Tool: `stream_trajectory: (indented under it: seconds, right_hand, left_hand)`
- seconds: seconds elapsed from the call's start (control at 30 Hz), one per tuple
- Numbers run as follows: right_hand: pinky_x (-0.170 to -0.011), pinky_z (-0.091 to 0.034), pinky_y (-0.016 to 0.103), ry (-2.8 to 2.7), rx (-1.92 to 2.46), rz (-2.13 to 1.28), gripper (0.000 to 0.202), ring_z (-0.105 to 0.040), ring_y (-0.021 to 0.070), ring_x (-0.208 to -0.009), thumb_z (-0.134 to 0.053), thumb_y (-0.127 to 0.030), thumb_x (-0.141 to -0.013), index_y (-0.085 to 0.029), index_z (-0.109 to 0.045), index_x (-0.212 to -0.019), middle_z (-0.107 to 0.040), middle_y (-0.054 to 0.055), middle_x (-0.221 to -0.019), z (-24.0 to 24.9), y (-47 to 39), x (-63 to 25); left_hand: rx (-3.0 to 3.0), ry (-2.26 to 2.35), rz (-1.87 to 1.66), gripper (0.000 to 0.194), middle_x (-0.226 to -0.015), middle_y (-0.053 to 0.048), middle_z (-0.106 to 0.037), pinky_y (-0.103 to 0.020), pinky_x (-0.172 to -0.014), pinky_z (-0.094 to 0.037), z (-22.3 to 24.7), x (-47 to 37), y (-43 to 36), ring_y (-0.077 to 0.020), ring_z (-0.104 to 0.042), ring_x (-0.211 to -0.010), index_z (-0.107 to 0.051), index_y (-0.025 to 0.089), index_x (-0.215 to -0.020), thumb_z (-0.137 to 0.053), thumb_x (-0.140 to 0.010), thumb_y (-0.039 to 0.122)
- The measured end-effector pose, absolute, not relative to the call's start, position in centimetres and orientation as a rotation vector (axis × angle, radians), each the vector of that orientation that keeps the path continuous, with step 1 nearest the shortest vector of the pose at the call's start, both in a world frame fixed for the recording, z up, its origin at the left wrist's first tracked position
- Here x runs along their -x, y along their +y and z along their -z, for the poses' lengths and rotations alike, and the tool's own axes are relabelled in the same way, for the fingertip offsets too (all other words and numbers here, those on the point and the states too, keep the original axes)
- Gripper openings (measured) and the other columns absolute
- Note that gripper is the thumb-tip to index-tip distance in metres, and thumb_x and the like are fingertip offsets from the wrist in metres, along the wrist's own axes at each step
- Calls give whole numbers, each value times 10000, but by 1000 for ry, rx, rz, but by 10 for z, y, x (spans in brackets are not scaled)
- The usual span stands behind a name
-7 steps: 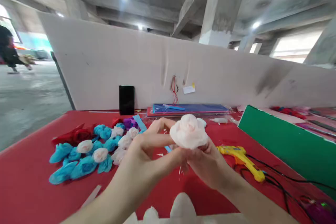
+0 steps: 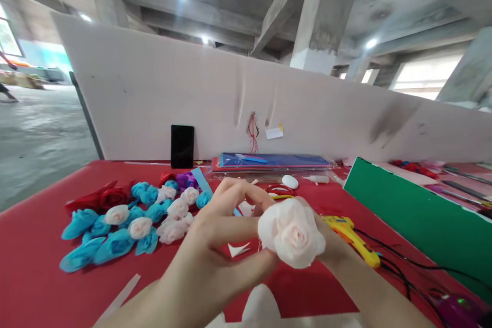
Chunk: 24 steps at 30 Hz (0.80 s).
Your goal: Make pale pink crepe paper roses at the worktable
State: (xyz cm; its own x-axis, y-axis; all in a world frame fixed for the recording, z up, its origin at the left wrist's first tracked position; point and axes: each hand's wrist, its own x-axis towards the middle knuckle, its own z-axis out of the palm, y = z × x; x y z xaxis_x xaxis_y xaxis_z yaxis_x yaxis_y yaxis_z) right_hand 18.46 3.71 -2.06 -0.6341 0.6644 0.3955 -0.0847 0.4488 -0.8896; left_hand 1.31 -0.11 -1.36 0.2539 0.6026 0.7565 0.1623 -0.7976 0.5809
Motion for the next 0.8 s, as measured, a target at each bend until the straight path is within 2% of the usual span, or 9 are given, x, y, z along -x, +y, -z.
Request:
stream_trajectory:
  seconds: [0.07, 0.2, 0.33, 0.47, 0.57, 0.7, 0.8]
  right_hand:
    - [-693, -440, 297, -1964, 352, -1261, 460, -426, 131, -620, -662, -460, -841, -190, -519, -498, -470, -26, -548, 21, 42, -186]
    - [-718, -392, 321, -1993, 145, -1249, 577, -366, 119, -586, -668, -447, -846, -186, -371, -425, -396, -48, -519, 26, 48, -188]
    - [-757, -362, 341, -1999, 91, -1217, 555, -330, 126, -595, -654, -354, -879, -193, -356, -440, -374, -51, -533, 28, 49, -189]
    - [-750, -367, 332, -1978, 103, -1218, 550, -349, 143, -615, -641, -381, -890, -206, -369, -444, -391, -40, -527, 31, 49, -187]
    - [-779, -387, 331, -1984, 122, -1217, 551, -404, 144, -636, -580, -468, -921, -201, -422, -465, -436, -36, -542, 32, 50, -188]
    - [-778, -472, 352, -2047, 172, -1204, 411, -574, 149, -696, -578, -474, -924, -168, -575, -651, -575, -29, -653, 35, 54, -197]
    - [-788, -536, 379, -2123, 352, -1212, 263, -651, 177, -836, -599, -399, -935, -141, -647, -923, -674, 29, -910, 39, 60, -205]
  left_hand:
    - [-2211, 674, -1578, 255, -805, 27, -623, -291, -775, -469, 17, -14, -1, -155, -563, -750, -700, 254, -640, -588, -734, 45]
    - [-2252, 615, -1626, 235, -801, 11, -615, -267, -733, -471, 18, -15, -2, -164, -532, -768, -662, 230, -638, -589, -702, 15]
    - [-2246, 561, -1632, 286, -824, 10, -627, -271, -756, -488, 17, -15, -3, -170, -556, -782, -691, 260, -757, -587, -705, -1]
    - [-2225, 503, -1649, 341, -843, 26, -638, -256, -808, -496, 16, -15, -3, -161, -571, -805, -703, 290, -887, -607, -728, 5]
    - [-2254, 475, -1649, 332, -842, 24, -649, -236, -789, -508, 14, -15, -2, -158, -578, -801, -703, 278, -908, -636, -725, 10]
    - [-2254, 483, -1660, 247, -830, 9, -686, -252, -779, -519, 11, -16, -3, -160, -594, -758, -720, 246, -917, -751, -724, 94]
    - [-2149, 503, -1631, 334, -815, 21, -703, -276, -772, -512, 15, -16, -5, -163, -611, -738, -737, 269, -959, -850, -664, 161]
